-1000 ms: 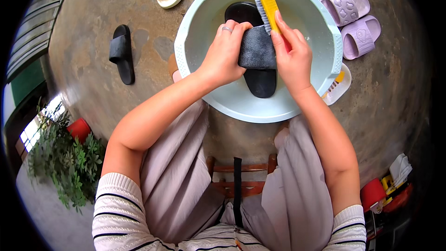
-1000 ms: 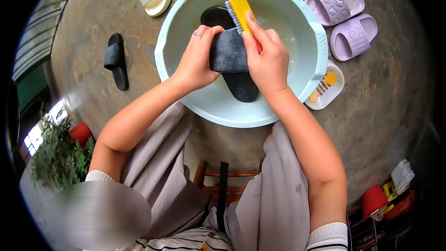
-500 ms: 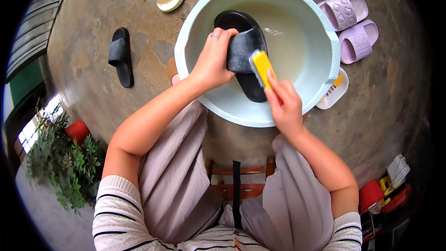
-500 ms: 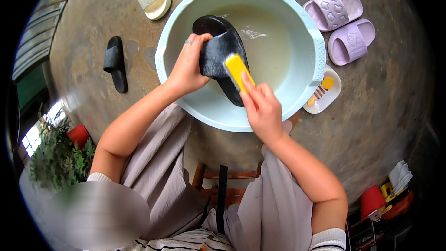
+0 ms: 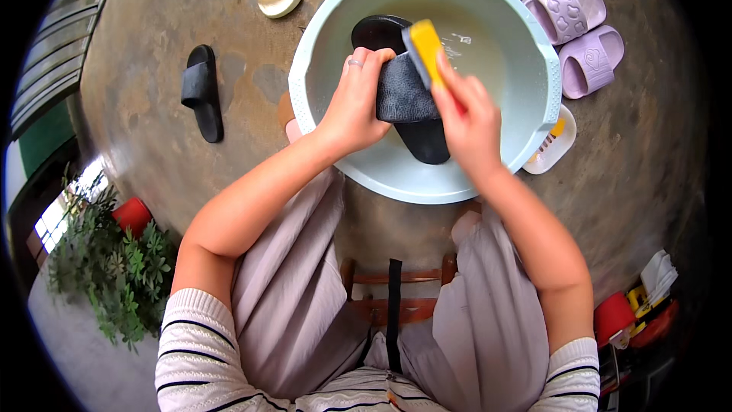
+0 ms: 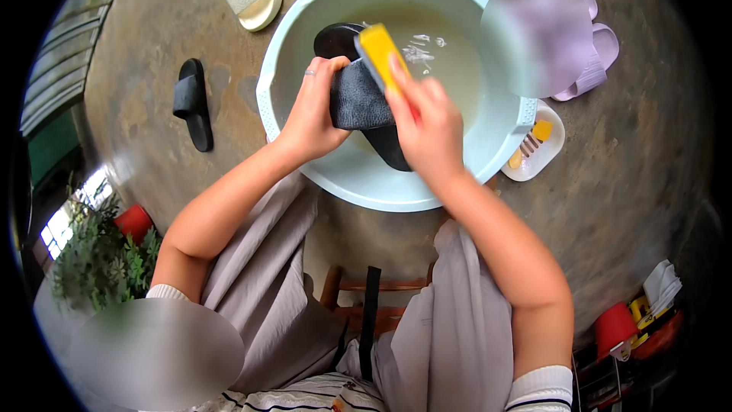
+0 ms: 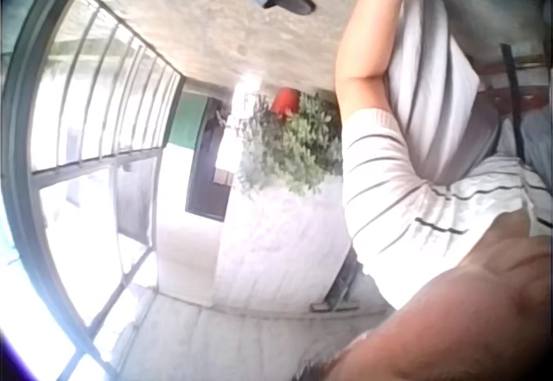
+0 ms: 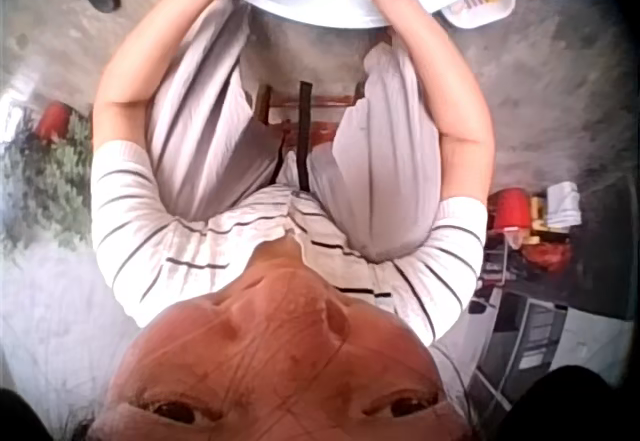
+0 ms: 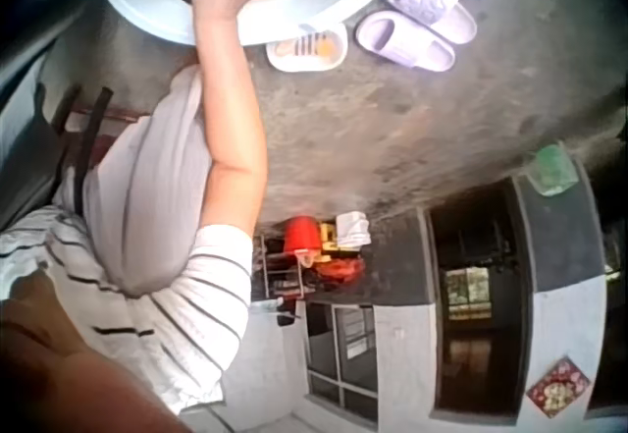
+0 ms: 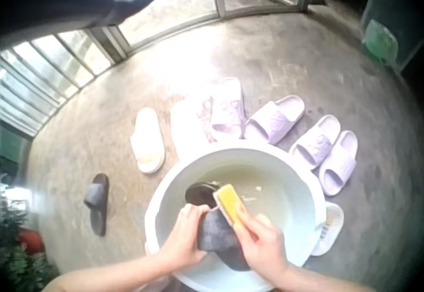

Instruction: The person scrubs a white slipper and a black slipper with a yellow brush in a basin of water. They clean the soles and uppers of the slippers, rinsing them in the water between scrubbing sessions.

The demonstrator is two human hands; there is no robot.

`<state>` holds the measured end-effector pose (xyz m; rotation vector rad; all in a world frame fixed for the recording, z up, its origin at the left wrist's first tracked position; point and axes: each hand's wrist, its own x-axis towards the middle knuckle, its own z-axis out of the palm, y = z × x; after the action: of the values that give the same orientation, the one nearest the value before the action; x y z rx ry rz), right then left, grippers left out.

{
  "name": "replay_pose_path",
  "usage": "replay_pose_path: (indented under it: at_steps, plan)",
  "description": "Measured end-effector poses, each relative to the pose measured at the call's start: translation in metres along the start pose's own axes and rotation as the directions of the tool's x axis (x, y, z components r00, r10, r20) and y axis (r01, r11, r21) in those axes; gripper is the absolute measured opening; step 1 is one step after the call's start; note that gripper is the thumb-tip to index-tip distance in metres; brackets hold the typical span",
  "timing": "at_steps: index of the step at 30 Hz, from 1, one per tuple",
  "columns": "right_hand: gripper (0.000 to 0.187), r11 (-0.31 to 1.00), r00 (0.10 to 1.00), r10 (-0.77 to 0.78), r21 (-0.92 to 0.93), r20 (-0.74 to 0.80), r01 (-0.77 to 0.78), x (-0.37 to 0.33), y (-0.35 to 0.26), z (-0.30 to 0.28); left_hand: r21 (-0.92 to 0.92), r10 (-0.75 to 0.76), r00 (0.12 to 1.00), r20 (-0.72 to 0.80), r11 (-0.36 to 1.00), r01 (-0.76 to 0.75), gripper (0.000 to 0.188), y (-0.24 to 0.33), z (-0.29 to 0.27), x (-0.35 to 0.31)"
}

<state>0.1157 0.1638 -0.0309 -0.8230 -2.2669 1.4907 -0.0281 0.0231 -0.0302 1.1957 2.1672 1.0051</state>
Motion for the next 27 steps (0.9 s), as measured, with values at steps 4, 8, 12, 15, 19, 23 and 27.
replay_pose_path:
  at_steps: [4, 8, 12, 15, 19, 23, 27]
  plan:
    - [0.045, 0.988, 0.993, 0.115, 0.106, -0.002, -0.114, -0.008, 0.017, 0.003, 0.016, -0.043, 0.999, 0.005, 0.999, 0.042, 0.073, -0.003, -0.002, -0.003]
    - [0.044, 0.970, 0.986, 0.154, 0.179, 0.063, -0.163, -0.047, 0.019, -0.010, 0.006, 0.003, 1.000, 0.000, 1.000, -0.003, 0.072, -0.007, -0.007, -0.003]
    - [0.045, 0.961, 0.996, 0.079, 0.263, 0.049, -0.089, 0.033, 0.018, 0.009, -0.048, 0.008, 1.000, 0.014, 0.999, -0.007, 0.070, -0.007, 0.000, -0.011]
    - [0.045, 0.996, 0.986, 0.077, 0.032, 0.150, -0.082, 0.016, 0.012, -0.004, -0.014, -0.021, 1.000, -0.007, 1.000, 0.021, 0.070, -0.008, -0.005, -0.011]
    - [0.044, 1.000, 0.979, -0.016, 0.022, 0.205, 0.012, -0.059, 0.008, -0.027, -0.006, -0.053, 0.999, 0.000, 0.999, 0.053, 0.073, -0.019, -0.010, -0.014]
    - [0.047, 0.910, 0.963, -0.057, -0.382, 0.264, 0.159, 0.018, 0.033, -0.025, 0.091, -0.102, 0.995, -0.002, 0.991, 0.102, 0.079, -0.019, -0.011, -0.018]
    - [0.052, 0.678, 0.936, 0.087, -0.709, 0.341, 0.195, 0.065, 0.064, -0.007, 0.169, -0.142, 0.989, -0.037, 0.975, 0.146, 0.086, -0.014, -0.001, -0.016]
